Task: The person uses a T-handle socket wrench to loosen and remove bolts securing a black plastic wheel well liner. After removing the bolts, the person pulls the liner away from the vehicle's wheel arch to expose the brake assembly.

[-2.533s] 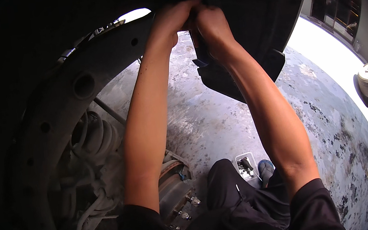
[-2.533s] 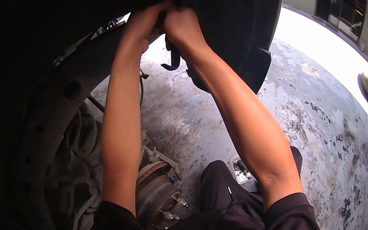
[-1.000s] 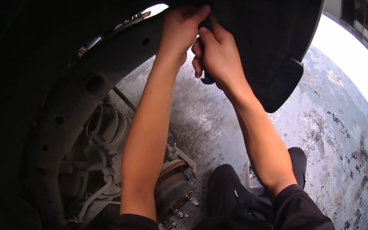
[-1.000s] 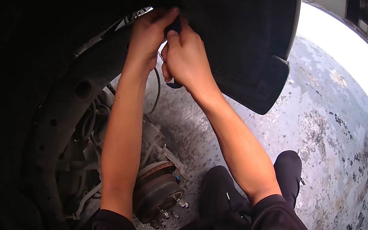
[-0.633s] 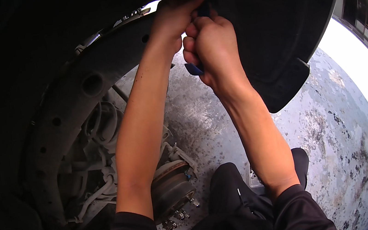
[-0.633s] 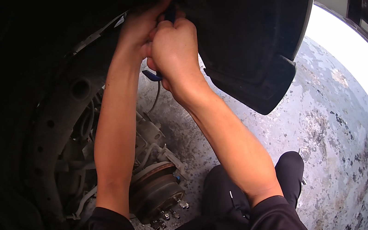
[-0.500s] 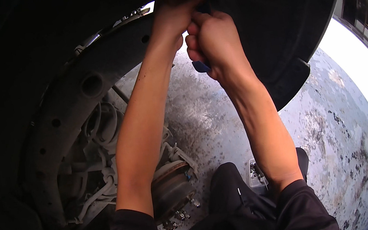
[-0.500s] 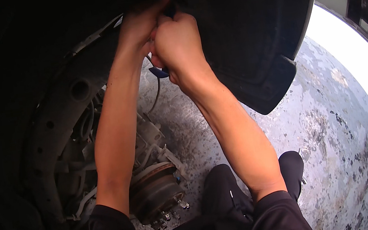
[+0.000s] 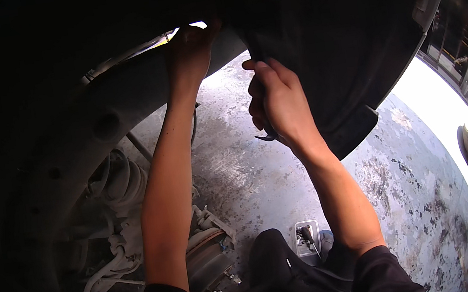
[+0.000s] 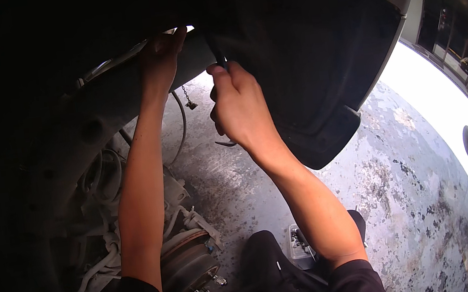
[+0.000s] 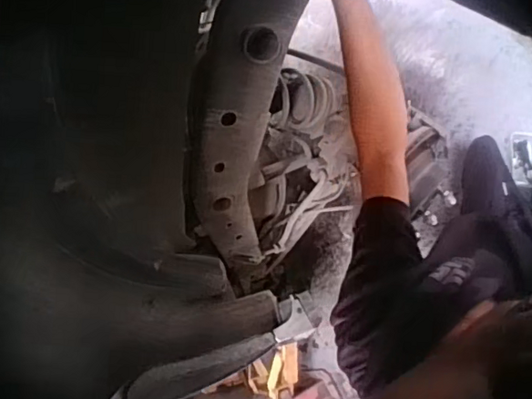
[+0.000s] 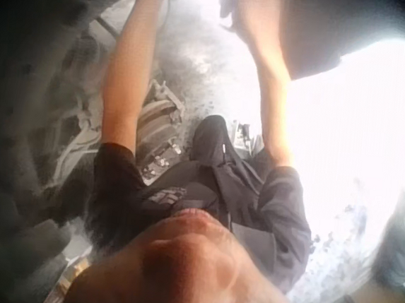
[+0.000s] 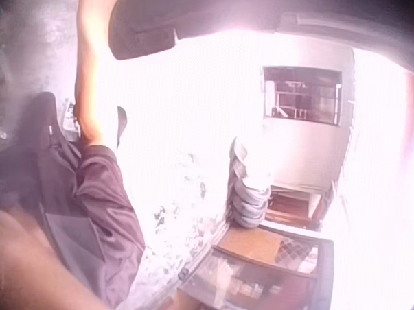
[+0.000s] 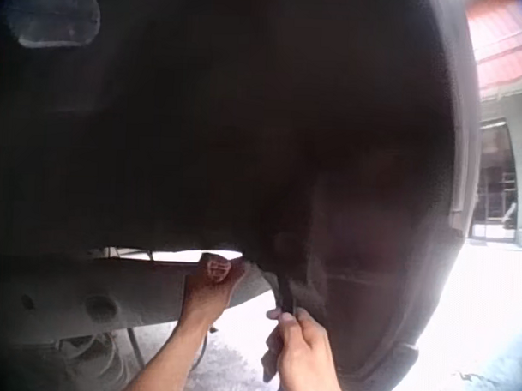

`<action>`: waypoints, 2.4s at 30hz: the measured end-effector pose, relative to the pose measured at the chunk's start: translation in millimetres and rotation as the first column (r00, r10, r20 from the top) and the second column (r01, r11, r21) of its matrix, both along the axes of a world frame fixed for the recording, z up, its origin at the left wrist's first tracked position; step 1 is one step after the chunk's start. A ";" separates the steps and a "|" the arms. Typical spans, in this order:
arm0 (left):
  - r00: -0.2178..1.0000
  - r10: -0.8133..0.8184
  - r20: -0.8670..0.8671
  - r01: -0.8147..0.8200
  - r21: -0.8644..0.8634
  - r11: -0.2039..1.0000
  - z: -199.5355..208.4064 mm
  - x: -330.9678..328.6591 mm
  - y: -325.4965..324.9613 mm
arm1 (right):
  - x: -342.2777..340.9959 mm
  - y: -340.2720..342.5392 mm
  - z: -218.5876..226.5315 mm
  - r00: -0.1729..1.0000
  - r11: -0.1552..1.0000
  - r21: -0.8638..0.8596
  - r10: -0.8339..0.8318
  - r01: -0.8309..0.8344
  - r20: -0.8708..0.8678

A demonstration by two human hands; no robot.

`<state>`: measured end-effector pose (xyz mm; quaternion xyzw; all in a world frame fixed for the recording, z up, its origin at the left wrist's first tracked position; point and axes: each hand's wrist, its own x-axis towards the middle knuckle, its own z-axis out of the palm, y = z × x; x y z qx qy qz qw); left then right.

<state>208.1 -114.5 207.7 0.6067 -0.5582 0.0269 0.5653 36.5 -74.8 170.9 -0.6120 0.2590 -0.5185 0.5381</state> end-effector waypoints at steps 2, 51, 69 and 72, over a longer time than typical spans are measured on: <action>0.985 -0.075 -0.158 0.048 -0.170 0.984 -10.7 -14.3 -5.7 | -5.8 5.1 5.8 0.996 0.995 -0.072 -0.069 0.074 0.061; 0.307 -0.747 -0.590 0.435 -0.611 0.661 -6.1 -57.2 -55.9 | -56.2 12.2 95.3 0.161 0.672 -0.738 -0.722 -0.067 -0.673; 0.298 -0.782 -0.548 0.381 -0.683 0.623 -1.5 -67.5 -49.0 | -38.8 -6.4 165.2 0.044 0.911 -0.410 -0.411 0.032 -0.910; 0.317 -0.769 -0.555 0.374 -0.672 0.639 1.3 -65.8 -51.9 | -45.8 -22.1 154.8 -0.031 0.747 -0.604 -0.636 -0.277 -0.771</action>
